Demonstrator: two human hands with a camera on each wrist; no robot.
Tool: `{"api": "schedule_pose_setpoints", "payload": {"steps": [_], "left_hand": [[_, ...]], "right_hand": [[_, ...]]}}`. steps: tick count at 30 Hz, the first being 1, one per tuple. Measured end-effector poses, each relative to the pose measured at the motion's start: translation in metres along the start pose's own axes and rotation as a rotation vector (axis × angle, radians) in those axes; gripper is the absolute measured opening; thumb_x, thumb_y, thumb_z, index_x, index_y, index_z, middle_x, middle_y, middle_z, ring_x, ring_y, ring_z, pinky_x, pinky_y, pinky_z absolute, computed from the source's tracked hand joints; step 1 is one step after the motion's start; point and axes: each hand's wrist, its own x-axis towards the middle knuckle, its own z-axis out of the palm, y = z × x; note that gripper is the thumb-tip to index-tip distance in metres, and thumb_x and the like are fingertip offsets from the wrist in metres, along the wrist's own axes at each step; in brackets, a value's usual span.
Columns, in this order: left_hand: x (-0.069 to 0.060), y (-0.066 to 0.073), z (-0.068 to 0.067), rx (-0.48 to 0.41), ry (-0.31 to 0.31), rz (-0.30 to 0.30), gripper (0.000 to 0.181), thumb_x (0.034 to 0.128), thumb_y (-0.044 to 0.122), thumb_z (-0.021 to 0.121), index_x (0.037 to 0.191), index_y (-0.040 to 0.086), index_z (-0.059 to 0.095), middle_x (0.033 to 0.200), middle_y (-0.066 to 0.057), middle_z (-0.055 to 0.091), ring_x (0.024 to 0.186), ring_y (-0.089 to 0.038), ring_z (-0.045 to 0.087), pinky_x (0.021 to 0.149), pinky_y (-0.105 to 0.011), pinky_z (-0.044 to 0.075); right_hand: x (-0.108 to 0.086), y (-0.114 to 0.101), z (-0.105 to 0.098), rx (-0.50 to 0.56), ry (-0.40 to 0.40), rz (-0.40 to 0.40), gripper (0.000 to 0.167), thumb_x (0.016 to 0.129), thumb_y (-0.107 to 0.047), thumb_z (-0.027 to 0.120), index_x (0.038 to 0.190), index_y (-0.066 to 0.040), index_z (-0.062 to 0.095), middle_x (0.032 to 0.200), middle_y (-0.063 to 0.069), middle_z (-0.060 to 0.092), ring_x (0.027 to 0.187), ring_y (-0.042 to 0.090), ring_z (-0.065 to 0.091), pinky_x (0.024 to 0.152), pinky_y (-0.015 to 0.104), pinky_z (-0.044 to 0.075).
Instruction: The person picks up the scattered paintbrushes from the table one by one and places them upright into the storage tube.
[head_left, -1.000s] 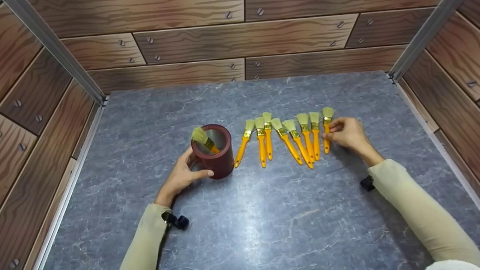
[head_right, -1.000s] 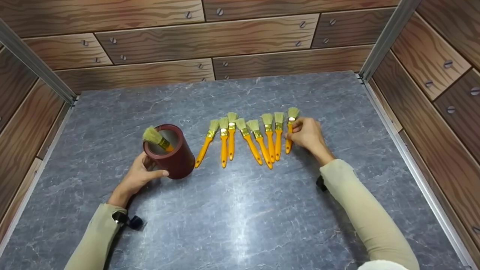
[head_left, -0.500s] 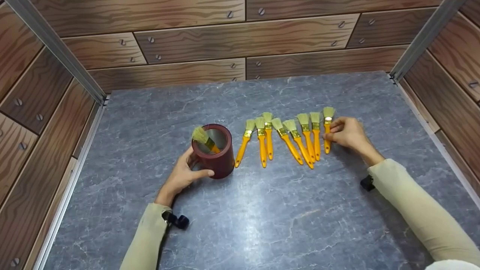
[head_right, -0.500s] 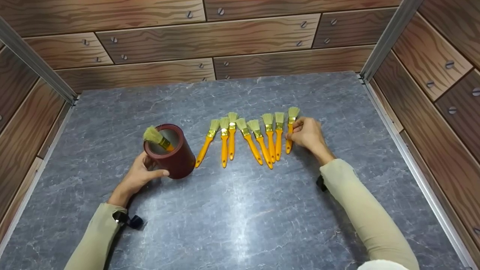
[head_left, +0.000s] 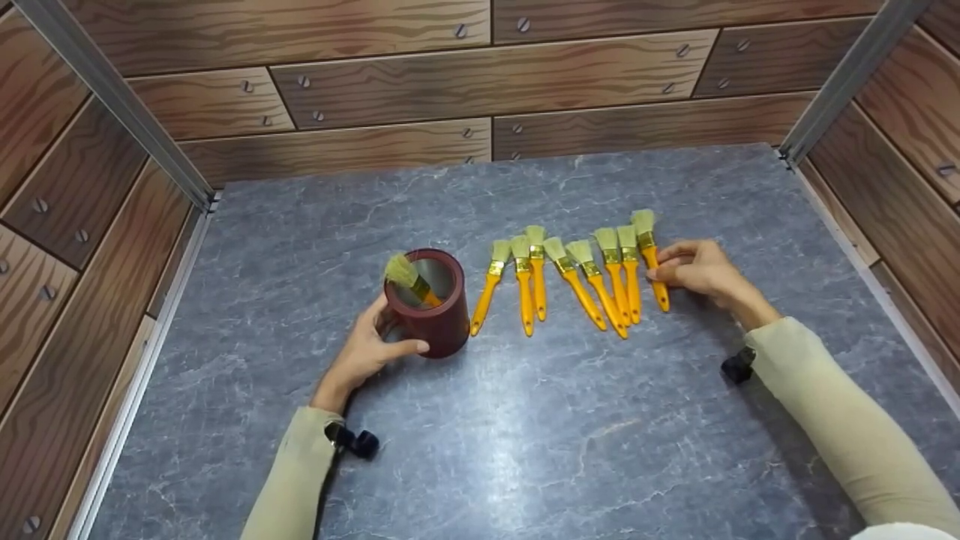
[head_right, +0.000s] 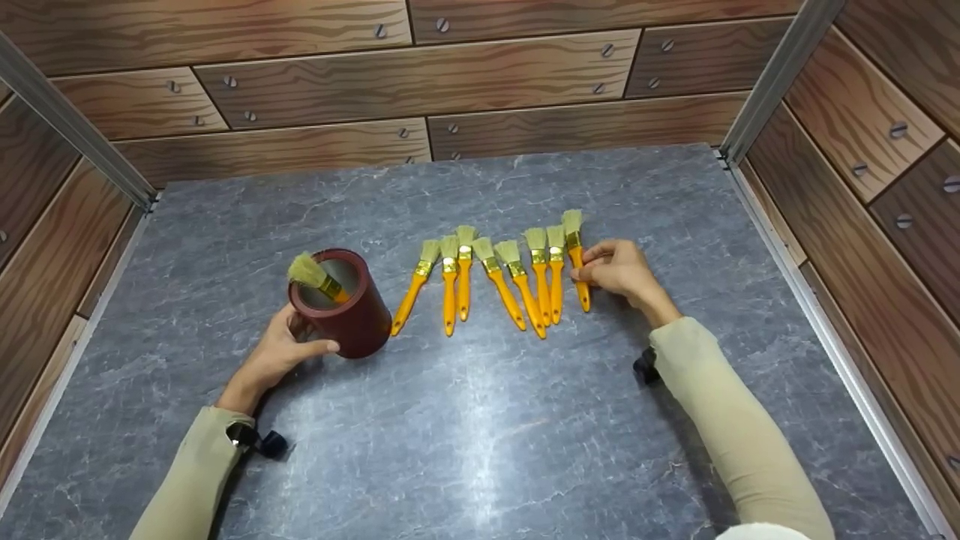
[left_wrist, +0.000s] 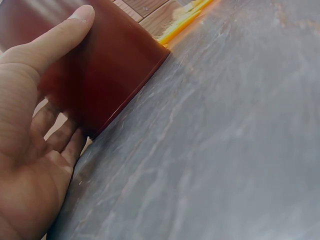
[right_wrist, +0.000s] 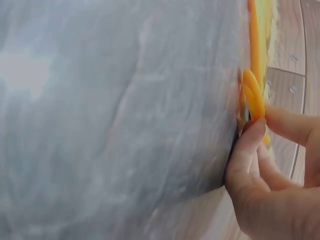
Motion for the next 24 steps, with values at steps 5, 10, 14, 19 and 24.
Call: {"api": "schedule_pose_setpoints", "payload": {"steps": [5,10,14,19,24], "left_hand": [[0.000,0.001,0.000,0.003,-0.006,-0.004,0.092,0.0834,0.007,0.093,0.161,0.029,0.048,0.153,-0.001,0.061,0.145,-0.021,0.055,0.124,-0.042,0.043],[-0.001,0.001,0.001,0.009,-0.010,-0.013,0.091,0.0844,0.009,0.093,0.160,0.032,0.048,0.154,0.001,0.061,0.145,-0.020,0.055,0.124,-0.042,0.043],[0.000,0.001,0.001,-0.003,-0.012,-0.006,0.092,0.0842,0.008,0.093,0.161,0.030,0.047,0.154,-0.001,0.061,0.145,-0.022,0.055,0.123,-0.039,0.044],[0.000,0.001,0.000,-0.007,-0.004,-0.005,0.092,0.0832,0.008,0.093,0.161,0.027,0.048,0.153,-0.002,0.062,0.144,-0.023,0.056,0.122,-0.038,0.045],[0.001,0.000,0.001,-0.006,-0.002,-0.002,0.092,0.0832,0.008,0.093,0.161,0.027,0.048,0.152,-0.002,0.063,0.143,-0.023,0.057,0.122,-0.040,0.045]], "right_hand": [[-0.003,0.005,-0.002,0.075,-0.022,-0.056,0.047,0.097,-0.012,0.079,0.132,0.013,0.058,0.091,-0.009,0.072,0.081,0.002,0.072,0.075,0.020,0.062],[-0.008,0.005,-0.006,0.140,-0.024,-0.083,0.039,0.100,-0.010,0.076,0.129,0.009,0.057,0.094,-0.010,0.070,0.084,0.003,0.069,0.077,0.021,0.063],[-0.015,-0.008,-0.006,0.167,-0.019,-0.137,0.034,0.099,-0.008,0.077,0.125,0.006,0.060,0.099,-0.009,0.069,0.090,0.004,0.068,0.080,0.024,0.063],[-0.026,-0.038,-0.001,0.170,-0.045,-0.228,0.036,0.098,-0.010,0.078,0.126,0.007,0.062,0.107,-0.004,0.072,0.097,0.010,0.070,0.087,0.029,0.064],[-0.037,-0.067,0.009,0.154,-0.079,-0.277,0.034,0.099,-0.016,0.078,0.126,0.001,0.065,0.111,-0.001,0.072,0.102,0.013,0.071,0.092,0.029,0.062]]}}
